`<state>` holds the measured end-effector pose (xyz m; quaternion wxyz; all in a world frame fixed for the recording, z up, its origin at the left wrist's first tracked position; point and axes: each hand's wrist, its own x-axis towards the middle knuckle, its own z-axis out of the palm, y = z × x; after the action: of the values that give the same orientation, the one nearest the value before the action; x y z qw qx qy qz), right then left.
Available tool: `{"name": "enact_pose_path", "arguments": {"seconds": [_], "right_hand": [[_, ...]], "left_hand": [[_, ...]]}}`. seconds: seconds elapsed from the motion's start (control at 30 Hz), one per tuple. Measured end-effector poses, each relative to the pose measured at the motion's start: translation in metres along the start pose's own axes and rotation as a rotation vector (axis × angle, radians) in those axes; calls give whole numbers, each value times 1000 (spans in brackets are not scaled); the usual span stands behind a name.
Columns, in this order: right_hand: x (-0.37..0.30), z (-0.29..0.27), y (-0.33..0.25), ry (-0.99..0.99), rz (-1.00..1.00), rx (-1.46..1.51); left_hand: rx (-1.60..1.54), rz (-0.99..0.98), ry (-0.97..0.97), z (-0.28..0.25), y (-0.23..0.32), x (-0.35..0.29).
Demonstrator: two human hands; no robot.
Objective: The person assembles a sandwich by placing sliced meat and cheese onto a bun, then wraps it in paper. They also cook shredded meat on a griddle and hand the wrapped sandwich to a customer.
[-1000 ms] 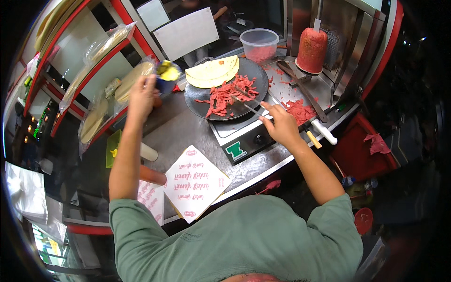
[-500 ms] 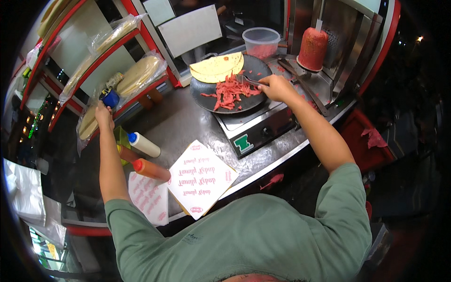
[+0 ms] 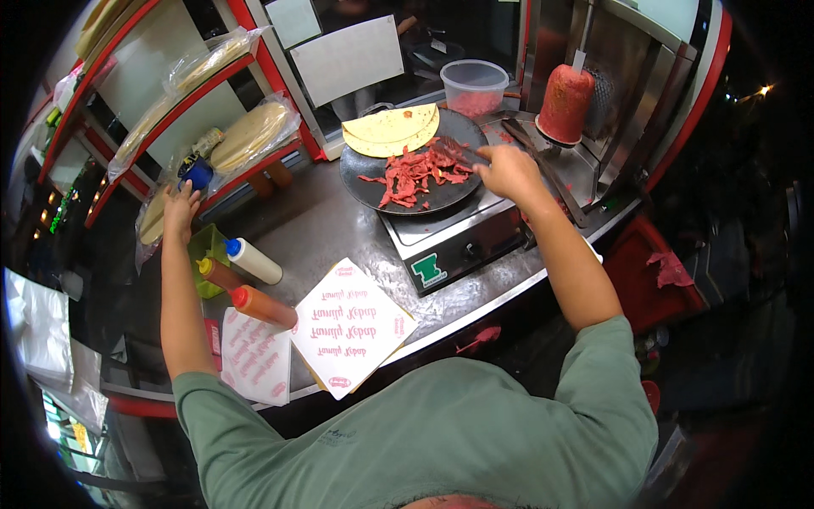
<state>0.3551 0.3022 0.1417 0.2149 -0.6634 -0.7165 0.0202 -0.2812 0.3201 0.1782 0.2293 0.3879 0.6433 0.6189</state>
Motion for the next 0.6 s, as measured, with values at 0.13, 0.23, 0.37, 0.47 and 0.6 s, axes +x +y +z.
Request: {"name": "enact_pose_path", "arguments": {"seconds": [0.13,0.23,0.37,0.47,0.6], "right_hand": [[39,34,-17,-24,-222,-133],[29,17,-16,-81,-279,-117],[48,4,22,-50,-140,-112],[36,18,10,-29,-230,-126],[31,30,-23,-48,-222,-40]], "left_hand": [[130,215,117,-31,-16,-13],[-12,403,-55,-6,22,-112],[14,490,-556,13,15,-266],[134,447,-1084,20,-26,-339],[93,38,-1242,68,-54,-413]]}}
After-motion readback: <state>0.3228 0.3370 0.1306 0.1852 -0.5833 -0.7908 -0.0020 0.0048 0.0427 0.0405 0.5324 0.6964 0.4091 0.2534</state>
